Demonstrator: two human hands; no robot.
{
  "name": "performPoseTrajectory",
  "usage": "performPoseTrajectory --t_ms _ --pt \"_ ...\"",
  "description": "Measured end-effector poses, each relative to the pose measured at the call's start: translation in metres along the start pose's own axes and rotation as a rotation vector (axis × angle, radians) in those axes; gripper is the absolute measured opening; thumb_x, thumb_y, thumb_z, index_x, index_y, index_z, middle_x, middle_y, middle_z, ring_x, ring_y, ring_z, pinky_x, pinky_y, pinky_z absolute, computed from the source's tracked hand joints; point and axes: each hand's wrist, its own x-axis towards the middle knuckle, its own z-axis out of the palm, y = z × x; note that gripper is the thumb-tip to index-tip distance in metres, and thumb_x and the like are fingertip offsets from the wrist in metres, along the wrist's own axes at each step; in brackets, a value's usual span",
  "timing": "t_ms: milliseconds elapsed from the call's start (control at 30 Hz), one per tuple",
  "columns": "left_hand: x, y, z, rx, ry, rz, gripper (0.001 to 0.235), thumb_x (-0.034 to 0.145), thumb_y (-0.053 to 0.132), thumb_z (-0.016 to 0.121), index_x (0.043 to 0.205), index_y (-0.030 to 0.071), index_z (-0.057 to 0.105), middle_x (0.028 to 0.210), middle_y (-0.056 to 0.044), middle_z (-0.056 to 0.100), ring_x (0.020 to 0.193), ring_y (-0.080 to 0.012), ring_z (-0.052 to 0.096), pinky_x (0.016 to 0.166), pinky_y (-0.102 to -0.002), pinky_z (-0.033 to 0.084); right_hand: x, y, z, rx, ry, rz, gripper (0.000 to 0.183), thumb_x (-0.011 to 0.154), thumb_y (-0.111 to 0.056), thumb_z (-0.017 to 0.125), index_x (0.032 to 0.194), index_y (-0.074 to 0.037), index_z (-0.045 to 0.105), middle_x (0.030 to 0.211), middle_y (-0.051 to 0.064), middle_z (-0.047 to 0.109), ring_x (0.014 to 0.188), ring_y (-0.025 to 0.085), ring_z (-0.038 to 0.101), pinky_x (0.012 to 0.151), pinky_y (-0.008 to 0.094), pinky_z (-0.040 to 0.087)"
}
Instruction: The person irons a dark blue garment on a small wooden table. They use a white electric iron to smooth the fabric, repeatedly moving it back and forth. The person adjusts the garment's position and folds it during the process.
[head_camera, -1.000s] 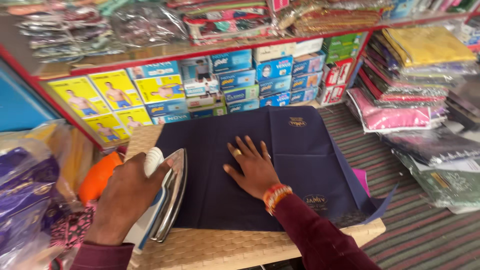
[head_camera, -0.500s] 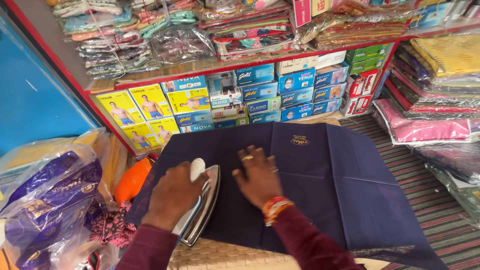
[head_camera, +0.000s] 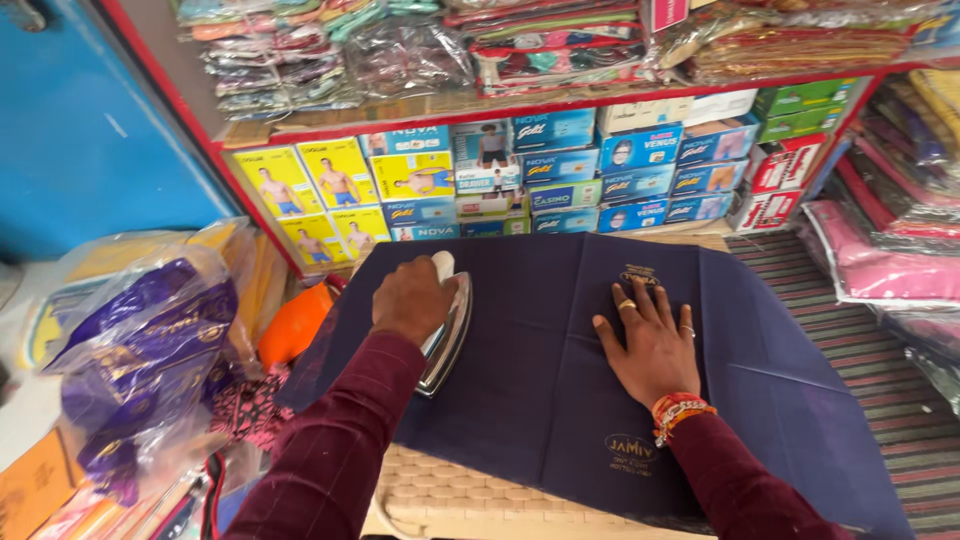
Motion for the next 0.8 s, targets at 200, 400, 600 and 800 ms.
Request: performPoseTrajectory --t_ms 200,400,600,800 --pt "-0.076 0.002 -0.019 -0.002 -0.134 0.049 0.041 0.091 0.041 0.068 0.107 0.004 0.063 0.098 -0.023 0.073 0.094 -0.0444 0.072 0.081 -0.055 0.058 -0.002 -0.001 0.001 0.023 0.032 -0.006 0.064 0.099 -0.054 0.046 0.149 -0.015 0.051 0.160 0.013 0.040 0.151 0.036 0.029 0.121 0.060 0.018" --pt "-0.068 0.015 -0.021 -0.060 -0.172 0.025 0.038 0.092 0.039 0.068 0.105 0.004 0.065 0.100 -0.023 0.073 0.095 -0.0432 0.072 0.083 -0.054 0.058 0.000 0.001 0.005 0.020 0.028 0.004 0.066 0.098 -0.055 0.048 0.149 -0.014 0.051 0.160 0.015 0.041 0.151 0.035 0.029 0.121 0.060 0.018" --pt "-0.017 0.048 -0.005 -0.060 -0.057 0.035 0.043 0.092 0.041 0.069 0.105 0.001 0.065 0.102 -0.023 0.072 0.095 -0.0423 0.072 0.082 -0.051 0.059 -0.002 -0.002 0.001 0.001 0.042 -0.001 0.066 0.097 -0.055 0.049 0.149 -0.014 0.052 0.159 0.014 0.041 0.151 0.035 0.029 0.121 0.059 0.018" --pt "-0.084 0.059 -0.016 -0.116 -0.212 0.088 0.041 0.095 0.042 0.065 0.105 0.003 0.064 0.097 -0.022 0.073 0.092 -0.0423 0.073 0.082 -0.052 0.058 -0.002 -0.004 0.002 0.018 0.039 -0.001 0.066 0.098 -0.055 0.048 0.148 -0.013 0.051 0.159 0.015 0.040 0.151 0.035 0.029 0.121 0.058 0.018"
